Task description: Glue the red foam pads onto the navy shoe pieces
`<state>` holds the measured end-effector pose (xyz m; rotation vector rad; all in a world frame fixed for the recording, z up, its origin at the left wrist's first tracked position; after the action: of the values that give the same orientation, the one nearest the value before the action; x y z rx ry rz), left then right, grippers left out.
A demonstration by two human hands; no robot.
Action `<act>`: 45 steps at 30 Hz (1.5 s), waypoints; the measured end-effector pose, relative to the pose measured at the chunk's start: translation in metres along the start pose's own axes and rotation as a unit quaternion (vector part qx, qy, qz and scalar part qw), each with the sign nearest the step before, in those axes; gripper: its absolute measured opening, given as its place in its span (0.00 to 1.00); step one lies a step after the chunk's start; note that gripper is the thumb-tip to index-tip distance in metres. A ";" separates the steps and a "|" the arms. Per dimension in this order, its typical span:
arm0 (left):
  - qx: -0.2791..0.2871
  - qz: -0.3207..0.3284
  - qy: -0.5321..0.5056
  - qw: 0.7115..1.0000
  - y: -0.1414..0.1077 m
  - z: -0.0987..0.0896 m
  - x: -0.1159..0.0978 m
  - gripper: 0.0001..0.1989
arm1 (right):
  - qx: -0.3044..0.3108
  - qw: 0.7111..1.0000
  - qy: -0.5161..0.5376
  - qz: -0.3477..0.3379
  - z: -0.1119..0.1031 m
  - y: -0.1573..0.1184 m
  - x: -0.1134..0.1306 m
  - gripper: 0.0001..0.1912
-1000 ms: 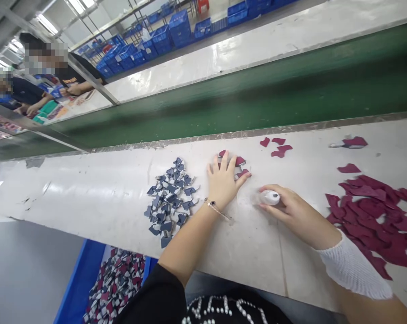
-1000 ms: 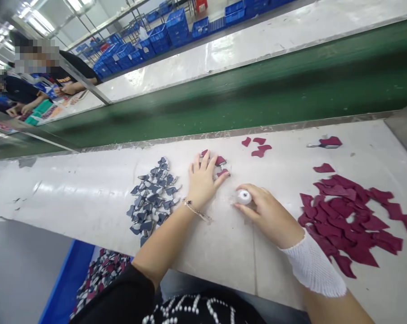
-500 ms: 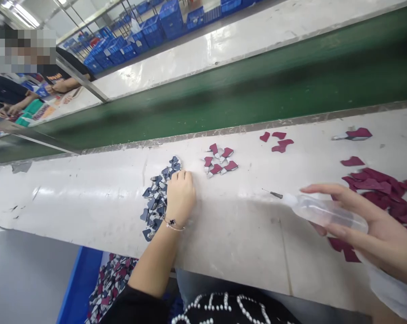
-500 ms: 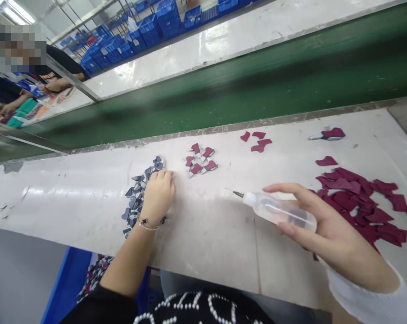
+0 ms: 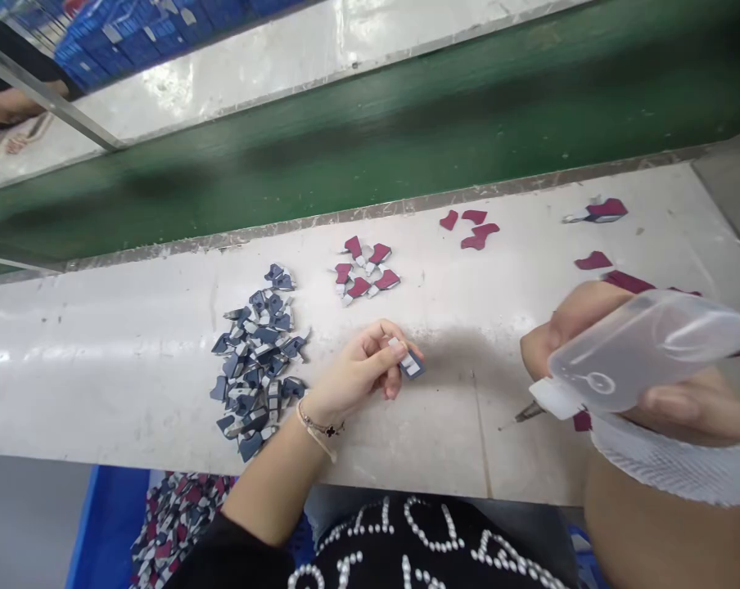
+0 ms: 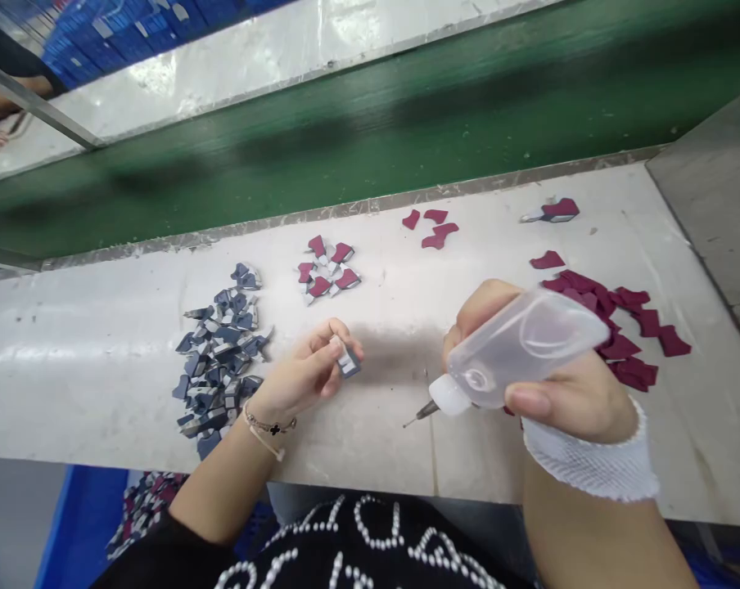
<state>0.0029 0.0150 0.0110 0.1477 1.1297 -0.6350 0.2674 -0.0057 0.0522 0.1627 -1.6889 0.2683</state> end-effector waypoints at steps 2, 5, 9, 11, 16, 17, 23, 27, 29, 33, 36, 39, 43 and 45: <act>0.021 -0.030 -0.050 0.998 0.001 -0.003 0.012 0.24 | 0.052 0.992 0.113 0.015 0.003 0.000 -0.006 0.15; 0.036 -0.051 -0.043 0.997 0.000 -0.008 0.018 0.25 | 0.107 0.986 0.120 0.049 0.008 -0.001 -0.009 0.15; 0.000 -0.050 -0.012 0.999 -0.004 -0.007 0.014 0.21 | 0.137 0.984 0.092 0.059 0.013 0.002 -0.005 0.16; 0.001 -0.023 -0.006 1.000 -0.005 -0.004 0.011 0.20 | 0.139 0.984 0.093 0.054 0.015 0.004 -0.003 0.17; 0.035 -0.029 0.044 0.998 -0.009 0.002 0.002 0.20 | 0.107 0.986 0.116 0.048 0.015 0.004 0.001 0.15; 0.045 -0.044 0.060 0.996 -0.010 0.002 0.000 0.21 | 0.108 0.986 0.110 0.058 0.015 0.004 0.002 0.15; 0.091 0.017 0.239 0.967 -0.011 -0.001 -0.009 0.27 | 0.121 0.984 0.104 0.074 0.014 0.006 -0.002 0.17; 0.037 0.057 0.258 0.964 -0.011 -0.001 -0.004 0.32 | 0.099 0.987 0.117 0.043 0.018 0.006 -0.007 0.15; -0.007 0.054 0.196 0.979 -0.010 -0.002 -0.002 0.29 | 0.072 0.993 0.089 0.043 0.019 0.005 -0.007 0.14; -0.002 0.031 0.028 0.999 -0.006 -0.003 0.005 0.18 | 0.028 0.998 0.044 0.039 0.021 0.005 0.001 0.14; 0.008 0.003 -0.041 0.999 -0.003 -0.004 0.013 0.12 | 0.032 0.998 0.034 0.050 0.021 0.006 0.009 0.15; 0.010 -0.025 -0.064 0.998 -0.001 -0.004 0.021 0.15 | 0.032 0.997 0.018 0.070 0.020 0.005 0.014 0.16; 0.040 -0.004 0.002 0.999 -0.001 0.000 0.019 0.32 | 0.021 0.997 0.001 0.080 0.022 0.001 0.015 0.19; 0.047 0.001 0.051 0.998 -0.003 0.003 0.017 0.37 | 0.022 0.997 0.019 0.078 0.026 -0.002 0.015 0.17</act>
<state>0.0081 0.0052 -0.0019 0.2632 1.1980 -0.6855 0.2413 -0.0141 0.0636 0.0578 -1.6618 0.4221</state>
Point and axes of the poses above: each hand's wrist, its own y-axis towards the middle knuckle, its own z-axis out of the palm, x = y × z, the point moved 2 cm from there along y, towards the middle knuckle, and after that the axes turned 12 degrees about z, right-handed, at the moved point
